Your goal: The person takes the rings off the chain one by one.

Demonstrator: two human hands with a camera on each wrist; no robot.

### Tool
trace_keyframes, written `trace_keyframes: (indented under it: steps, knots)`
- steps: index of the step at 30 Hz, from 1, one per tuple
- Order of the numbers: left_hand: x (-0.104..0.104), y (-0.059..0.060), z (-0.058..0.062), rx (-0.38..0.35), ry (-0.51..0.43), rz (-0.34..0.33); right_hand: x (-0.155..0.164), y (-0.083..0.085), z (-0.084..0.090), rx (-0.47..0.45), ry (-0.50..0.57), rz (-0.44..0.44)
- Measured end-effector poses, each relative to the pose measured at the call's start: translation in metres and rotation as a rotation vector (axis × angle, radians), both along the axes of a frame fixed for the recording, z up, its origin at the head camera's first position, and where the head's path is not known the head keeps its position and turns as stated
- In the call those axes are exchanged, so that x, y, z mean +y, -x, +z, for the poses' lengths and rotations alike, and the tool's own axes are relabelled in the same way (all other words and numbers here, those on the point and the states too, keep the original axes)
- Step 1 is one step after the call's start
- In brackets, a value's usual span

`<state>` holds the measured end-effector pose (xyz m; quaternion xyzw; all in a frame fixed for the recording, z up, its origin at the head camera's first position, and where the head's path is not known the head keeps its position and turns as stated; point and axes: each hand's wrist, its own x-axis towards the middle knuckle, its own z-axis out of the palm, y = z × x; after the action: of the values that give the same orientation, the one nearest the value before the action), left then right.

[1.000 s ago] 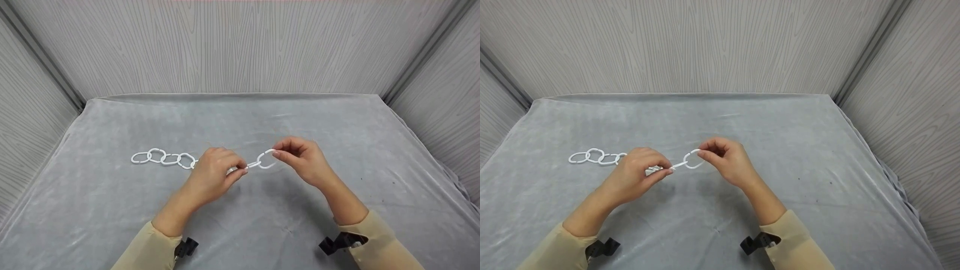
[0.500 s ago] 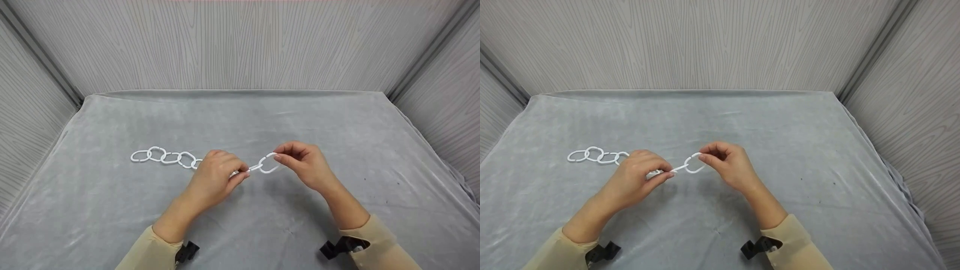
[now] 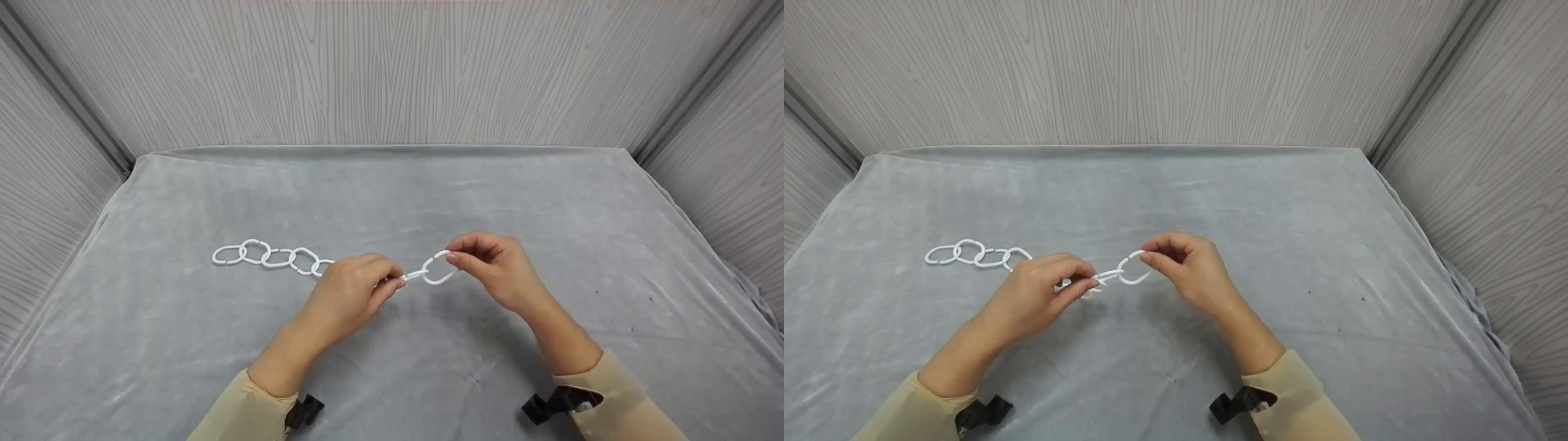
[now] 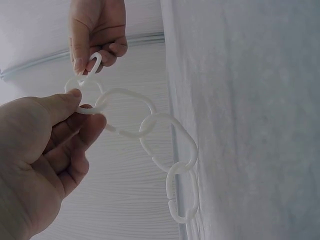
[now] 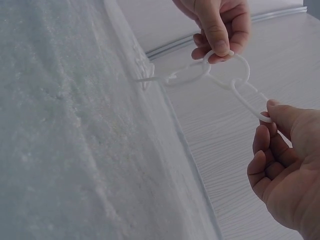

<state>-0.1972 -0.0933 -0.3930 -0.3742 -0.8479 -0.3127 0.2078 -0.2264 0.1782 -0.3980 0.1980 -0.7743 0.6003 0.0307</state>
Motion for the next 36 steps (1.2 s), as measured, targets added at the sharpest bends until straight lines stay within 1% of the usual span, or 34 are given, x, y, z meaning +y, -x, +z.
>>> trace_keyframes:
  steps: [5, 15, 18, 21, 24, 30, 36]
  knots:
    - [0.0003, 0.0007, -0.002, -0.041, -0.041, -0.036, -0.0001, -0.0008, 0.0001, 0.0, 0.003, -0.001]
    - [0.0006, -0.0011, -0.0016, -0.124, -0.098, -0.022, -0.0009, -0.0017, 0.0, -0.022, 0.008, -0.017]
    - [-0.0006, -0.0011, -0.0004, -0.156, -0.131, -0.032, -0.0013, -0.0018, 0.0006, -0.021, 0.011, -0.017]
    - [-0.0015, 0.0007, -0.0016, -0.188, -0.171, -0.049, -0.0009, -0.0013, -0.0003, -0.016, 0.011, -0.013]
    - [-0.0016, 0.0022, -0.0023, -0.211, -0.201, -0.052, 0.0, -0.0008, -0.0016, -0.011, 0.01, -0.011]
    - [-0.0019, 0.002, 0.0001, -0.233, -0.227, -0.032, 0.0008, -0.0009, -0.0008, -0.011, 0.014, -0.019]
    - [-0.0028, 0.0029, 0.0004, -0.236, -0.255, -0.035, 0.001, -0.0007, 0.0001, -0.007, 0.012, -0.029]
